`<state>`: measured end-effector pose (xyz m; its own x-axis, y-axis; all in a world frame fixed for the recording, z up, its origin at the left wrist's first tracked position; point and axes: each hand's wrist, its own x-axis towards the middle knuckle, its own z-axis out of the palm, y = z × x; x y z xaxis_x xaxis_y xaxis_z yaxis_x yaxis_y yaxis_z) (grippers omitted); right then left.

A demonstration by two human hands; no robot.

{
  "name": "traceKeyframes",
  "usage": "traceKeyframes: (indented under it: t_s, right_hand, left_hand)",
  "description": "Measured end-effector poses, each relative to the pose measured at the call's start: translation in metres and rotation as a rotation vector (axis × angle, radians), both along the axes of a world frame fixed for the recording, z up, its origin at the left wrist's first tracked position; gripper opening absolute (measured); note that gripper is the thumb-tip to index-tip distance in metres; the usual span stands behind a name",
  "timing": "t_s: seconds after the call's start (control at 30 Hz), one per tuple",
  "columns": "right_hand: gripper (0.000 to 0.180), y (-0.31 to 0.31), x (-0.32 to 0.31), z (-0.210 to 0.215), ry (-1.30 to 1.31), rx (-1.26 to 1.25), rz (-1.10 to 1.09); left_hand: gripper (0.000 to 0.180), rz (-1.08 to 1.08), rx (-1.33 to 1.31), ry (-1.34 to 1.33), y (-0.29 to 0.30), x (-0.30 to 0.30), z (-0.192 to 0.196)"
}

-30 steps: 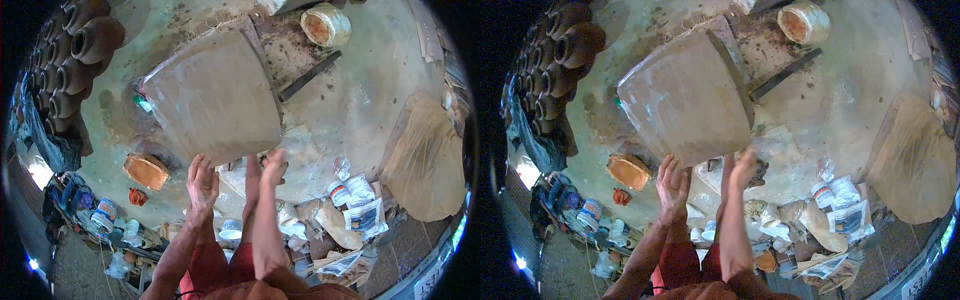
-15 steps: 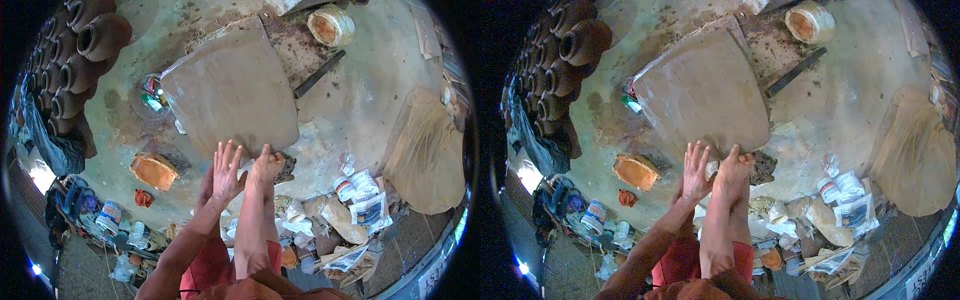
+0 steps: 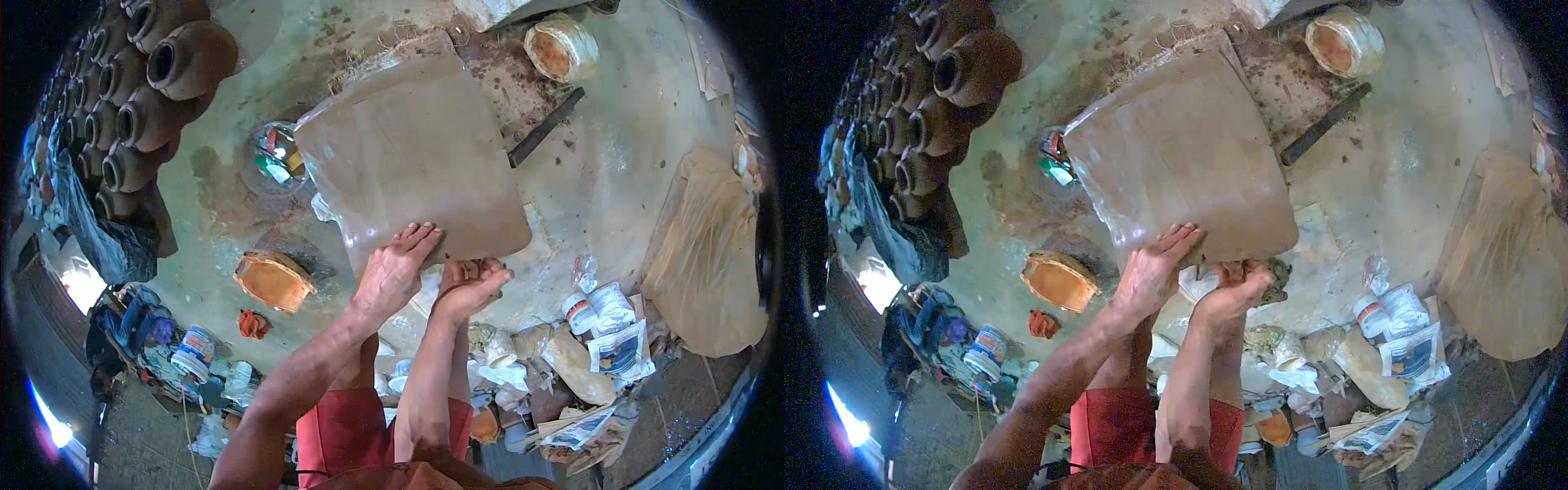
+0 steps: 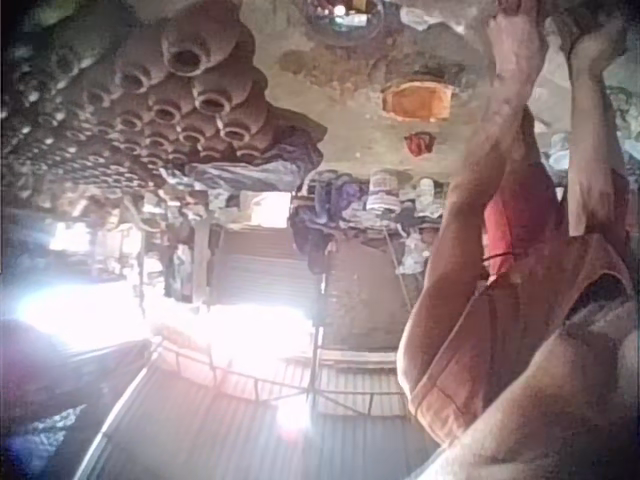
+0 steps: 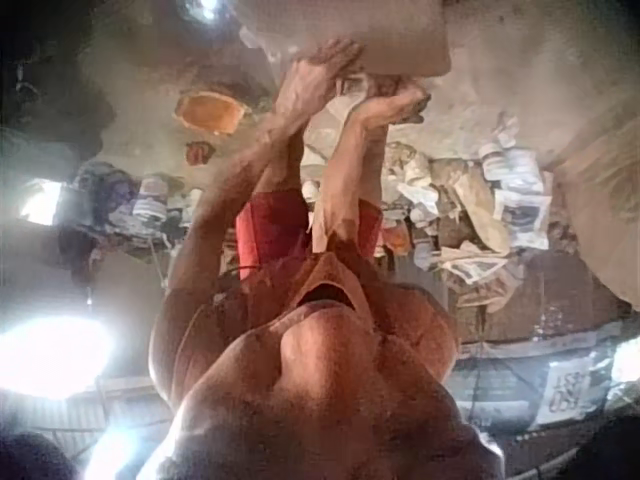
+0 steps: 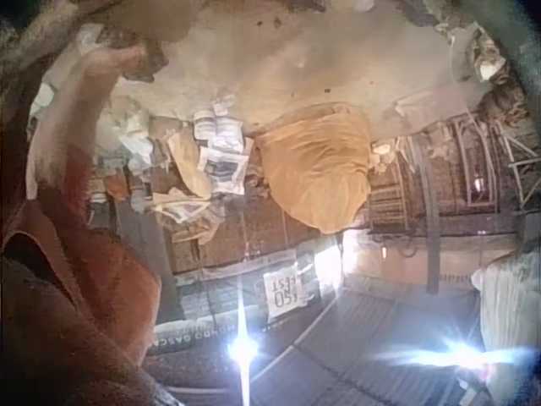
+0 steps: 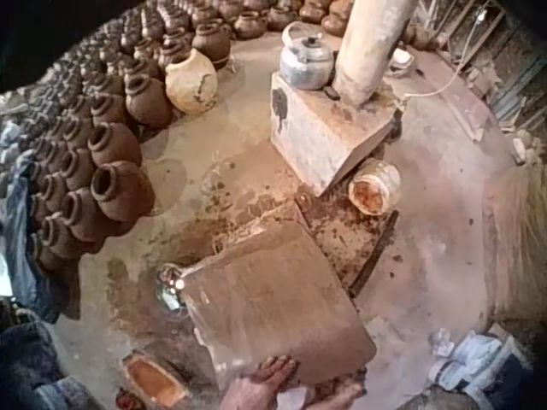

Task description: The person wipes the inside of a large ceramic mold with a cloth, uses a wire cutter to trim a slab of clay, and sits on the floor to press the clay slab into the mold by hand and with a scraper.

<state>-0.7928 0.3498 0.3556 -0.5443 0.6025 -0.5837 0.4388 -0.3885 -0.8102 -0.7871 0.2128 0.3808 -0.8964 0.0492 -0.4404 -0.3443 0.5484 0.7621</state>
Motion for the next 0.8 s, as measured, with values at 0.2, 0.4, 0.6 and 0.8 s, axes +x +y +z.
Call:
traceKeyframes:
  t_s: [0.2, 0.4, 0.6, 0.8]
  right_hand:
    - [0.049, 0.013, 0.026, -0.031, -0.086, -0.118, -0.105]
    - [0.05, 0.022, 0.058, -0.04, -0.114, -0.163, -0.117]
    - [0.052, 0.012, 0.08, -0.037, -0.172, -0.211, -0.057]
    - [0.053, 0.023, 0.091, -0.027, -0.171, -0.194, 0.059]
  left_hand:
    - [0.062, -0.093, 0.093, -0.07, -0.039, -0.041, 0.04]
    - [0.065, -0.195, 0.509, -0.151, -0.07, -0.085, 0.011]
    - [0.073, -0.404, 0.367, -0.072, -0.034, -0.077, -0.043]
    - [0.076, -0.42, 0.245, 0.035, -0.032, -0.076, -0.001]
